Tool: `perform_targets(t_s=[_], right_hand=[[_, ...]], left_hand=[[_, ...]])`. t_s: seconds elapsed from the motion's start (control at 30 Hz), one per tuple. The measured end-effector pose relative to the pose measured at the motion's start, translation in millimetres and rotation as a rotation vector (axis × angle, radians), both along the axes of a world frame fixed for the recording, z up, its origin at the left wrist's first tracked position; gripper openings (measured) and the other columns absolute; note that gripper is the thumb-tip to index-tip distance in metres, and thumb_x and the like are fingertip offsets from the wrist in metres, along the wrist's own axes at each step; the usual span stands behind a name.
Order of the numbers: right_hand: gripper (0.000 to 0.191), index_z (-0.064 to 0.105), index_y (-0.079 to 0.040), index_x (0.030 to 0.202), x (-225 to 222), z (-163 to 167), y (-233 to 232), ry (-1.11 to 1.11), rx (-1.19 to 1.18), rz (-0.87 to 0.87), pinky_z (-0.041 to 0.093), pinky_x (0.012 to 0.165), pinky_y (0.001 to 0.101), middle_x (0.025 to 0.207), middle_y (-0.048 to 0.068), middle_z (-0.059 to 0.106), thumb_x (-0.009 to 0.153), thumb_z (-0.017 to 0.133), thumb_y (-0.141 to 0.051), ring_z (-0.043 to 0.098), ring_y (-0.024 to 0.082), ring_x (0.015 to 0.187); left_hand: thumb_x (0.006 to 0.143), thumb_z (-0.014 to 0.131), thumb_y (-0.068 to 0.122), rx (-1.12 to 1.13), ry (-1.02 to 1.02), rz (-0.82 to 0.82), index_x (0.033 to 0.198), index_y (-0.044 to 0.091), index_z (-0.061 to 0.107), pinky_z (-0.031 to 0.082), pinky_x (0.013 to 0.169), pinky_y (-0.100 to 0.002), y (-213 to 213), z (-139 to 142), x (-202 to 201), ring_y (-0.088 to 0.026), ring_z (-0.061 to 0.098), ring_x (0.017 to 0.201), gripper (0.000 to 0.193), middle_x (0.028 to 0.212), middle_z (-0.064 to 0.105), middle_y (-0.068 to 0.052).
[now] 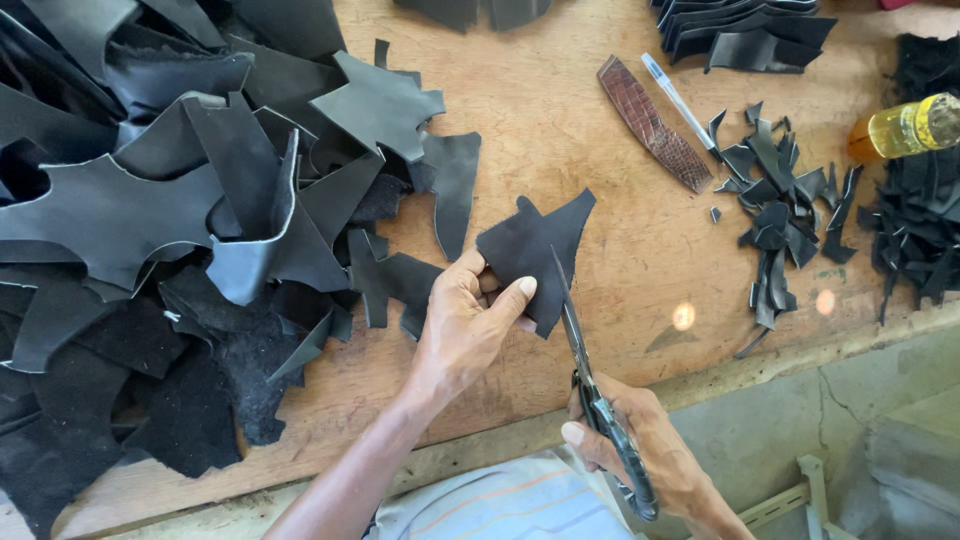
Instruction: The person aligns a patterned template on a black leather piece, marks the outline with a pen, and then uses shears to cut the leather along the marked lines. The process is repeated for multiple pieces, with the cut pieces being placed on the table.
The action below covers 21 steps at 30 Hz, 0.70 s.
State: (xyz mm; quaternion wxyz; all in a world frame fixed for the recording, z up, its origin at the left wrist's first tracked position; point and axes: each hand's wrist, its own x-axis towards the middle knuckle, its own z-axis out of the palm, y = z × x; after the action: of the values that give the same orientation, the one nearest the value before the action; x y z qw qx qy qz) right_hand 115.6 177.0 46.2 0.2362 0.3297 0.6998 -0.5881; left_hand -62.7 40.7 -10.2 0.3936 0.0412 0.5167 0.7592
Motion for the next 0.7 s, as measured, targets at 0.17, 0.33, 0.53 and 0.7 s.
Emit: perform_targets(t_s=[0.17, 0.33, 0.53, 0.7], right_hand=[[0.026, 0.06, -0.003, 0.084, 4, -5, 0, 0.025, 0.005, -0.026, 0.049, 0.051, 0.029, 0.061, 0.002, 0.058, 0.084, 0.075, -0.023, 0.058, 0.012, 0.054], [0.019, 0.059, -0.002, 0.083, 6, -11, -1, 0.054, -0.008, -0.02, 0.049, 0.049, 0.0292, 0.06, 0.002, 0.057, 0.084, 0.072, -0.016, 0.058, 0.012, 0.052], [0.016, 0.057, -0.002, 0.082, 5, -16, -2, 0.039, -0.019, -0.025, 0.05, 0.047, 0.0294, 0.059, 0.003, 0.057, 0.082, 0.069, -0.011, 0.059, 0.012, 0.05], [0.015, 0.057, -0.001, 0.081, 5, -16, -2, 0.017, 0.016, -0.012, 0.049, 0.045, 0.0296, 0.058, 0.003, 0.057, 0.082, 0.069, -0.01, 0.058, 0.012, 0.048]], left_hand=[[0.095, 0.066, 0.004, -0.001, -0.026, -0.002, 0.128, -0.002, 0.061, 0.062, 0.064, -0.027, 1, -1, 0, -0.011, 0.072, 0.08, 0.034, 0.1, 0.077, -0.011], [0.095, 0.066, 0.004, -0.01, -0.046, -0.006, 0.127, -0.002, 0.062, 0.062, 0.064, -0.026, 0, -4, 0, -0.011, 0.072, 0.079, 0.033, 0.098, 0.077, -0.011], [0.095, 0.066, 0.004, -0.004, -0.063, -0.001, 0.124, -0.003, 0.063, 0.061, 0.062, -0.027, 0, -9, 0, -0.012, 0.071, 0.076, 0.03, 0.095, 0.076, -0.011], [0.095, 0.066, 0.003, 0.031, -0.07, -0.001, 0.123, -0.004, 0.063, 0.06, 0.063, -0.027, 0, -11, 0, -0.012, 0.07, 0.075, 0.029, 0.095, 0.076, -0.011]])
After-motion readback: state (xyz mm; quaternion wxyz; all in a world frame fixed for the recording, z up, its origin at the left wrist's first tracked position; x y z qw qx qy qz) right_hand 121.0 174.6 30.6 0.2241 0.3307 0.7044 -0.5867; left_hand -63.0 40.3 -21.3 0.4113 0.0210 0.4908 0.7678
